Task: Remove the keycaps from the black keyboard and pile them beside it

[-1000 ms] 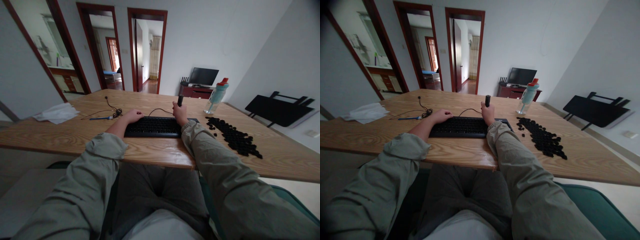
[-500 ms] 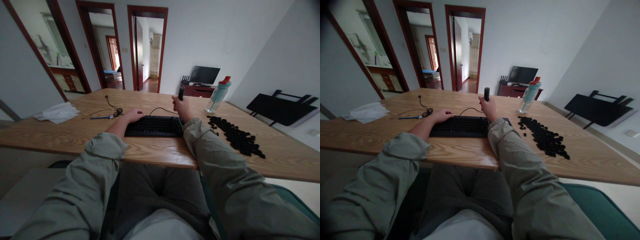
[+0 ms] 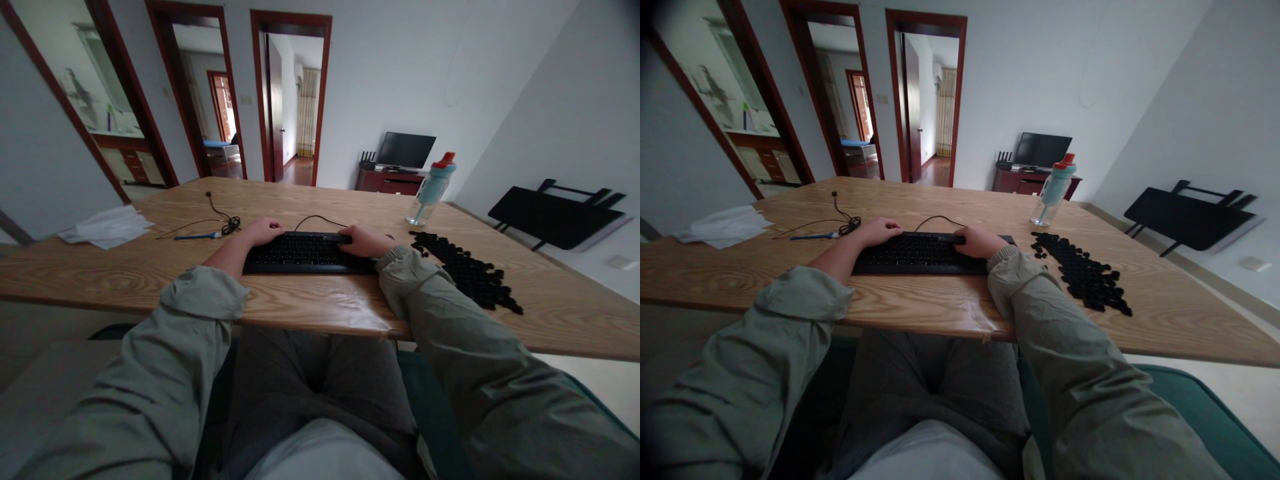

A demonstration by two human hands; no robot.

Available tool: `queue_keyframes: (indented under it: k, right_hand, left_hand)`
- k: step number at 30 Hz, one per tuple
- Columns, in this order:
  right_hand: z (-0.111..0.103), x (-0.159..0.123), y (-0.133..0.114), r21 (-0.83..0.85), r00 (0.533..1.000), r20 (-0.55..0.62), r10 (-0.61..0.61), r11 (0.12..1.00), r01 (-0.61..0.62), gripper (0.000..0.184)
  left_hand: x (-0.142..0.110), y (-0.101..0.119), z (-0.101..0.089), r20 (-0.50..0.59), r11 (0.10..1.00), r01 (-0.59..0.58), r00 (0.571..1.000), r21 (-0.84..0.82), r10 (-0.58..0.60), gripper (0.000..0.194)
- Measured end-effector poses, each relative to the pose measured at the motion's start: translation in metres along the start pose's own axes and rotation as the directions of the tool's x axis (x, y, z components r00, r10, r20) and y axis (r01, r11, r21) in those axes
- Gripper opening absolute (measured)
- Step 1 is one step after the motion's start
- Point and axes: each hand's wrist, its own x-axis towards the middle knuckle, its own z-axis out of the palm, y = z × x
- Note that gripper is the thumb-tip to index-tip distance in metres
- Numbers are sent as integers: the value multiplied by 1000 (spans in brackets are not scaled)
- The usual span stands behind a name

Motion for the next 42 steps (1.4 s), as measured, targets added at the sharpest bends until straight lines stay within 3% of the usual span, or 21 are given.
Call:
queue_keyframes:
  k: [8,14,18,22,25,28,33,38,42]
  right_hand:
    - [-2,2,0,-127,995,-95,-17,992,5,24]
    - [-6,-4,3,-84,990,-141,13,996,-25,19]
    - [-33,-35,38,-25,982,-144,125,991,-130,23]
    - [-55,-88,95,-16,935,-68,347,937,-349,24]
    - [-60,-125,129,-26,900,-18,436,899,-436,24]
    - [-56,-144,147,-34,886,5,463,886,-463,23]
    - [-42,-143,150,99,905,-25,425,902,-421,13]
    - [-49,-140,139,147,878,10,478,868,-474,24]
    - [-71,-139,127,235,857,-215,469,876,-421,37]
  left_hand:
    - [2,-2,0,18,1000,-19,1000,-8,20,36]
    - [2,-2,0,24,1000,-20,1000,14,19,36]
    - [4,-4,2,30,999,-37,999,-5,38,37]
    - [7,-6,3,15,999,-23,1000,-33,23,35]
    - [6,-6,2,9,999,-15,1000,-46,15,34]
    - [4,-5,0,10,999,10,1000,-47,-9,34]
    - [2,-5,-2,11,999,-5,1000,-51,6,35]
    - [2,-5,-2,20,999,-4,1000,-45,5,34]
    - [2,-3,-3,20,999,7,1000,-33,-6,34]
